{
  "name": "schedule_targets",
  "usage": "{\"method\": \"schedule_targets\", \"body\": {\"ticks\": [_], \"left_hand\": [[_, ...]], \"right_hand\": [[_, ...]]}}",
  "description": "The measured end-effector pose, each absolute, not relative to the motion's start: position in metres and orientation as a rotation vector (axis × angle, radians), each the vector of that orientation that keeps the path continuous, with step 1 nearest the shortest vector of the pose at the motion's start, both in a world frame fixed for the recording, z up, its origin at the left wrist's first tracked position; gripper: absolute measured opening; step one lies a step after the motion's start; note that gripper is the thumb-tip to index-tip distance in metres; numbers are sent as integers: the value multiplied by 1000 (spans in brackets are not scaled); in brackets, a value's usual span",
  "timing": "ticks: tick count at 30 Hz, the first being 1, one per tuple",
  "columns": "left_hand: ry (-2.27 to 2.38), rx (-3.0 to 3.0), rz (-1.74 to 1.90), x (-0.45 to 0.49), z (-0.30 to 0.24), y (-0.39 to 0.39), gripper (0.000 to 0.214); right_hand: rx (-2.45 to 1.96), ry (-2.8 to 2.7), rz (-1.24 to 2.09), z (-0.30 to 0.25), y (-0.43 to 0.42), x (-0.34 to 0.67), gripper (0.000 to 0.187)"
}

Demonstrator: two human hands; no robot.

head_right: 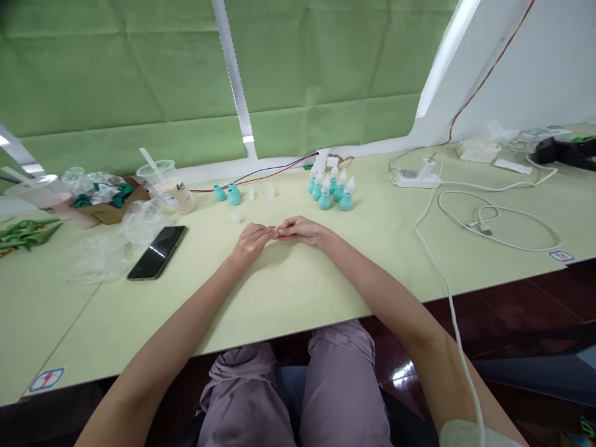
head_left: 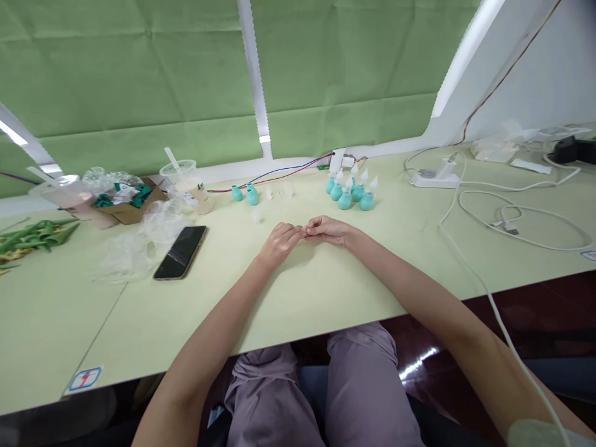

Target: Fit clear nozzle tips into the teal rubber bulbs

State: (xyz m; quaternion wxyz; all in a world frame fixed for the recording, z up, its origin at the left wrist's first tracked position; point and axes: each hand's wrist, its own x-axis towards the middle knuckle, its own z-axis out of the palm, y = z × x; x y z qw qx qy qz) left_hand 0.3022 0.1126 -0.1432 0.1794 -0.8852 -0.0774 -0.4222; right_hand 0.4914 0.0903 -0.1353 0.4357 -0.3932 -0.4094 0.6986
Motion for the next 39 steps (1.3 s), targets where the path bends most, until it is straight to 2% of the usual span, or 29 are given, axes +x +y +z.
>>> {"method": "schedule_targets", "body": {"ticks": [14, 17, 22, 25, 32, 39], "left_hand": [[-241, -2695, -1000, 299, -138, 108, 24], [-337, -2698, -1163, 300, -142, 113, 22], [-648, -2580, -1751, 310, -146, 119, 16], [-736, -2540, -1881, 313, -144, 118, 14], [-627, -2579, -1828, 310, -142, 117, 10], [-551, -2602, -1656, 306, -149, 121, 14]], "right_hand": [[-1003, -1011, 1711, -138, 85, 490, 32], [-987, -1020, 1663, -132, 83, 487, 30], [-963, -1007, 1505, -123, 80, 478, 35], [-938, -1033, 1395, -123, 77, 473, 32], [-948, -1087, 1272, -123, 76, 470, 29], [-962, -1147, 1348, -125, 78, 477, 28]]}}
